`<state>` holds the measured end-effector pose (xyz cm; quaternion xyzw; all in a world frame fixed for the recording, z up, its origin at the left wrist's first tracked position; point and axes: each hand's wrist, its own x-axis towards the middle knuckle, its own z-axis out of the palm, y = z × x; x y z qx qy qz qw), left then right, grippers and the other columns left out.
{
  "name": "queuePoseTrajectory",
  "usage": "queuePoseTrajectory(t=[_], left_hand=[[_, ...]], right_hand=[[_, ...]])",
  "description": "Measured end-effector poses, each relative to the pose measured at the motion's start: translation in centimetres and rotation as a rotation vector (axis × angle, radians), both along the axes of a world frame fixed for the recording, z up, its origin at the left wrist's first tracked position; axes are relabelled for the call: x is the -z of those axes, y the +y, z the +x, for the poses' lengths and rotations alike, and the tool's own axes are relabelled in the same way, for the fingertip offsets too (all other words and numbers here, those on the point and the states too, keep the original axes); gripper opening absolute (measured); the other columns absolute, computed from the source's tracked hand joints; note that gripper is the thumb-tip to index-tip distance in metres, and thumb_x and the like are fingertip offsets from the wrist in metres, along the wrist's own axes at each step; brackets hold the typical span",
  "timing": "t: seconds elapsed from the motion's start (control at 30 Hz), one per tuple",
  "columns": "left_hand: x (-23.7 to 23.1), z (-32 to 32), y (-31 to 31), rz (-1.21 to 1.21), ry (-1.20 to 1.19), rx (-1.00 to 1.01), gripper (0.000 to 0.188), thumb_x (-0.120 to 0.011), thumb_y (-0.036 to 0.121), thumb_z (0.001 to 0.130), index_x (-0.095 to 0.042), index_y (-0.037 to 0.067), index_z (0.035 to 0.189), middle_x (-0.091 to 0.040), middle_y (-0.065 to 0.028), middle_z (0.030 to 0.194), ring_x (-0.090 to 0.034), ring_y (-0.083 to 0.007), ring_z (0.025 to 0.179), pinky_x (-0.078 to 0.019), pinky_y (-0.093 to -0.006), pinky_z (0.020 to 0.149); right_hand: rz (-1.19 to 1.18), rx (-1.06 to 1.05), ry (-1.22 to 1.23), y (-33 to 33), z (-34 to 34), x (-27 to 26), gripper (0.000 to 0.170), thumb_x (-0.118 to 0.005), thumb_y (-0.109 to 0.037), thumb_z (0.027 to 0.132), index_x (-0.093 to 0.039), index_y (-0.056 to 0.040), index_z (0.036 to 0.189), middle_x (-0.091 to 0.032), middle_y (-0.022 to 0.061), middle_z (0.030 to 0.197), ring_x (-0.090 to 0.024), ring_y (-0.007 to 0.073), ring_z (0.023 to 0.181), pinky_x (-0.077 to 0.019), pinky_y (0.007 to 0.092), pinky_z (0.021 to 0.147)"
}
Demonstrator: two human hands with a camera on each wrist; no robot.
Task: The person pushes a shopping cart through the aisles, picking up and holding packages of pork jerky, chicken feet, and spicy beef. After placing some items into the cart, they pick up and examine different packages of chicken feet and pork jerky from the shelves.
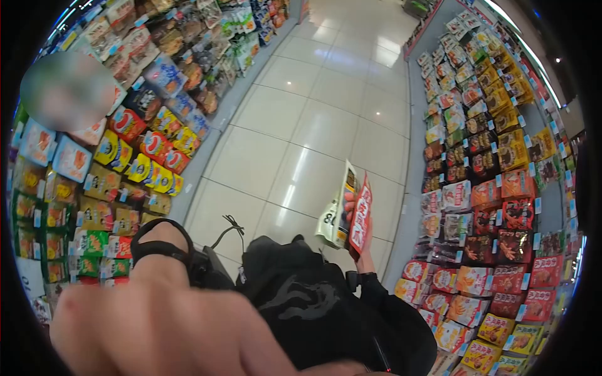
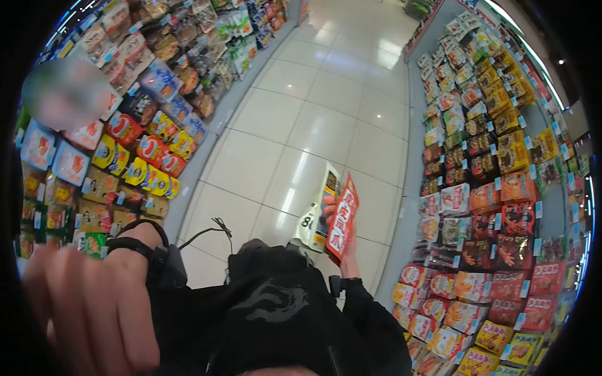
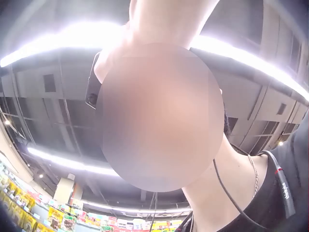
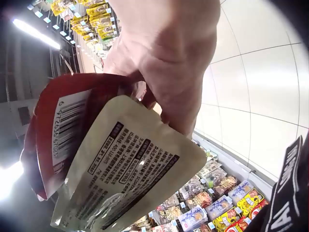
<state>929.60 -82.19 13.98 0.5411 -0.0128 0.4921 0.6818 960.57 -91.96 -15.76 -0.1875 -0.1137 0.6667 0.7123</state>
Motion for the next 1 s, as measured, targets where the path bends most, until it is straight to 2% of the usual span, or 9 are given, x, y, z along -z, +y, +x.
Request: queuePoseTrajectory(t=[0.03, 0.27, 0.43, 0.63, 0.7, 0.73, 0.87, 0.97, 1.0], left_hand=[[0.3, 1.1, -1.2, -0.009, -0.027, 0.017, 0.008, -0.066, 0.01, 0.086, -0.061, 0.004, 0.085, -0.056, -0.0024, 0.076, -0.043, -0.0087, 0.059, -0.0334, -0.0246, 0.053], [1.5, 5.8, 4.4, -0.035, -0.175, 0.108, 0.008, -0.066, 0.012, 0.086, -0.063, 0.004, 0.086, -0.058, -0.0034, 0.078, -0.044, -0.0092, 0.058, -0.0334, -0.0247, 0.052], [1.5, 8.5, 12.0, -0.072, -0.242, 0.247, 0.008, -0.066, 0.013, 0.087, -0.064, 0.005, 0.087, -0.06, -0.004, 0.08, -0.044, -0.0095, 0.057, -0.0334, -0.0247, 0.051], [1.8, 9.3, 20.7, -0.108, -0.341, 0.552, 0.009, -0.065, 0.014, 0.087, -0.066, 0.005, 0.088, -0.062, -0.0048, 0.082, -0.045, -0.0099, 0.056, -0.0335, -0.0247, 0.05], [1.1, 10.7, 23.5, -0.107, -0.345, 0.675, 0.009, -0.065, 0.015, 0.087, -0.066, 0.005, 0.089, -0.062, -0.0051, 0.082, -0.045, -0.0101, 0.056, -0.0335, -0.0247, 0.05], [0.6, 11.3, 24.6, -0.101, -0.34, 0.727, 0.009, -0.065, 0.015, 0.087, -0.066, 0.005, 0.089, -0.062, -0.0053, 0.083, -0.045, -0.0101, 0.055, -0.0335, -0.0247, 0.05], [0.6, 12.7, 30.0, -0.147, -0.359, 0.939, 0.01, -0.065, 0.016, 0.088, -0.067, 0.006, 0.089, -0.064, -0.0058, 0.084, -0.045, -0.0104, 0.055, -0.0335, -0.0247, 0.049], [0.8, 15.3, 33.1, -0.218, -0.397, 1.12, 0.011, -0.065, 0.016, 0.088, -0.068, 0.006, 0.09, -0.064, -0.0062, 0.085, -0.045, -0.0106, 0.054, -0.0335, -0.0248, 0.049], [0.8, 17.4, 35.1, -0.256, -0.404, 1.22, 0.011, -0.065, 0.016, 0.088, -0.068, 0.006, 0.09, -0.065, -0.0063, 0.085, -0.046, -0.0107, 0.054, -0.0335, -0.0248, 0.049]], right_hand=[[-0.02, 0.022, -0.046, 0.6, 0.6, -0.7, 0.063, -0.053, -0.032, 0.098, -0.031, 0.0118, 0.137, -0.055, 0.0194, 0.114, -0.064, 0.0188, 0.094, -0.0548, 0.0258, 0.089], [-0.106, 0.107, -0.215, 4.5, 3.4, 1.1, 0.071, -0.057, -0.042, 0.094, -0.034, 0.0082, 0.138, -0.058, 0.0132, 0.112, -0.063, 0.0158, 0.097, -0.0533, 0.0236, 0.085], [-0.137, 0.124, -0.092, 8.1, 3.8, 0.3, 0.066, -0.054, -0.038, 0.097, -0.034, 0.0109, 0.136, -0.058, 0.0152, 0.112, -0.064, 0.0179, 0.093, -0.0543, 0.0245, 0.083], [-0.118, 0.302, -0.086, 13.0, 5.3, 0.6, 0.064, -0.052, -0.035, 0.099, -0.032, 0.0121, 0.137, -0.055, 0.0178, 0.117, -0.062, 0.019, 0.101, -0.0542, 0.0267, 0.09], [-0.109, 0.28, 0.004, 15.2, 5.5, -0.4, 0.065, -0.054, -0.033, 0.098, -0.031, 0.0131, 0.137, -0.053, 0.0176, 0.121, -0.06, 0.0182, 0.103, -0.0538, 0.027, 0.093], [-0.147, 0.338, 0.147, 16.7, 5.7, -0.8, 0.066, -0.054, -0.034, 0.098, -0.031, 0.0139, 0.137, -0.053, 0.0172, 0.121, -0.06, 0.0174, 0.103, -0.0539, 0.0258, 0.091], [-0.124, 0.392, 0.025, 19.6, 5.6, -0.7, 0.066, -0.047, -0.041, 0.099, -0.033, 0.011, 0.137, -0.058, 0.0154, 0.115, -0.063, 0.017, 0.096, -0.0544, 0.0245, 0.088], [-0.226, 0.554, -0.101, 20.2, 4.8, -1.3, 0.064, -0.045, -0.043, 0.099, -0.035, 0.0075, 0.137, -0.058, 0.0161, 0.118, -0.064, 0.0172, 0.093, -0.0544, 0.0246, 0.087], [-0.237, 0.628, -0.084, 20.1, 5.1, 0.5, 0.063, -0.043, -0.045, 0.1, -0.036, 0.0052, 0.137, -0.057, 0.0172, 0.122, -0.064, 0.0178, 0.097, -0.0544, 0.0264, 0.088]])
